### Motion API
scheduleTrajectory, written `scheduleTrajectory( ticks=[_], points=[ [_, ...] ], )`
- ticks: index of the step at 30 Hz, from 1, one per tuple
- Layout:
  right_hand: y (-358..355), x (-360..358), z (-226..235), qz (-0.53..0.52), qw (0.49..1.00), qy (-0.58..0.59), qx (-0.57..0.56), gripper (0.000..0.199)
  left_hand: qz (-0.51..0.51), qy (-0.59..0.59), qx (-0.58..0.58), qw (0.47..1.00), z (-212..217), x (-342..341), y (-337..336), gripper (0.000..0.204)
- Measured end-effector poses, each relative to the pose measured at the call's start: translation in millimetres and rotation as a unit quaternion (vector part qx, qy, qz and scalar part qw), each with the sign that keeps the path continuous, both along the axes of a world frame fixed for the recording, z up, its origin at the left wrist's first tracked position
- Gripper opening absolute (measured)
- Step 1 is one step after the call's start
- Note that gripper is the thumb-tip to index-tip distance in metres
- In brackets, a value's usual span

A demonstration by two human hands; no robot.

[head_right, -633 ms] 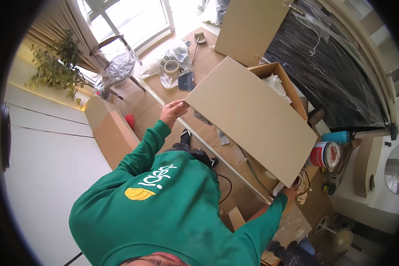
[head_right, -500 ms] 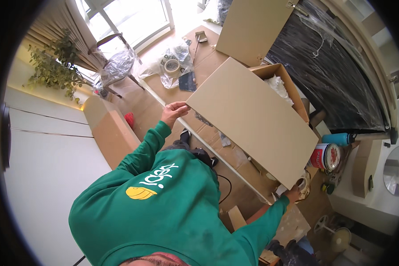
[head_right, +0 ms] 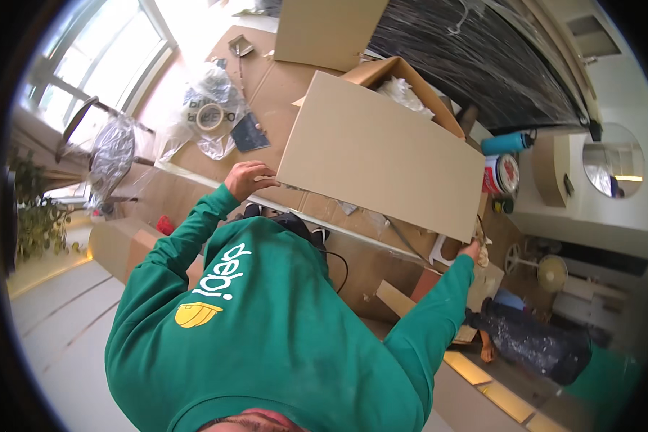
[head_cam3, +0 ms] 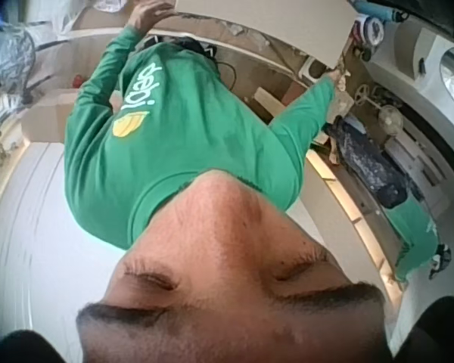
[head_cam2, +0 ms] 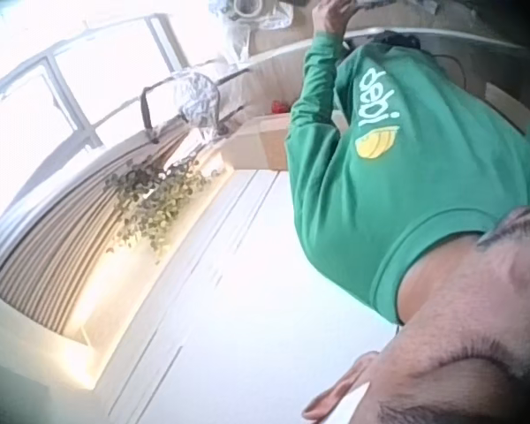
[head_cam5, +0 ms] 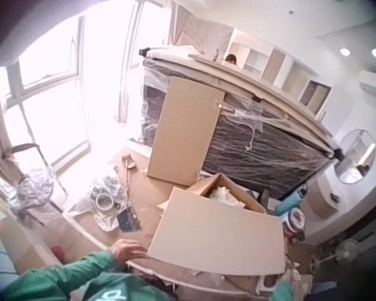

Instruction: The person wipes a rectangular furniture panel with a cloth, turns it over, and repeats the wiping on the other side. They then apply tape along one edge of the panel.

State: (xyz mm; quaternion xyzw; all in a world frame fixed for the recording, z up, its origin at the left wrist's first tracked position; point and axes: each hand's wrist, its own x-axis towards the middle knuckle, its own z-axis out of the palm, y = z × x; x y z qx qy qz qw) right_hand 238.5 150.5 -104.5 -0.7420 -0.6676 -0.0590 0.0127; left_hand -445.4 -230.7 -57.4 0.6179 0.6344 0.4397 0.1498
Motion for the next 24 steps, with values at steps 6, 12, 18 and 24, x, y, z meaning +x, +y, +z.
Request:
scheduleTrajectory(
  ticks=[6, 12, 18, 24],
  points=[
    [-54.3, -44.3, 9.0, -0.003, 0.992, 0.108, 0.061, 0.031, -0.008, -0.002, 0.002, 1.0, -7.2, -1.9, 3.4, 0.023],
    [-149.2, -174.6, -37.4, 0.149, 0.907, 0.308, 0.248, 0.048, 0.155, -0.161, -0.109, 0.968, -33.2, 59.5, -12.9, 0.026],
    [-209.2, -235.5, -45.1, 0.178, 0.891, 0.266, 0.323, 0.053, 0.193, -0.247, -0.175, 0.933, -59.6, 150.8, -41.2, 0.027],
    [-252.4, -244.8, -96.4, 0.328, 0.84, 0.427, -0.063, 0.047, 0.216, -0.324, -0.219, 0.895, -75.2, 185.0, -64.2, 0.035]
  ],
)
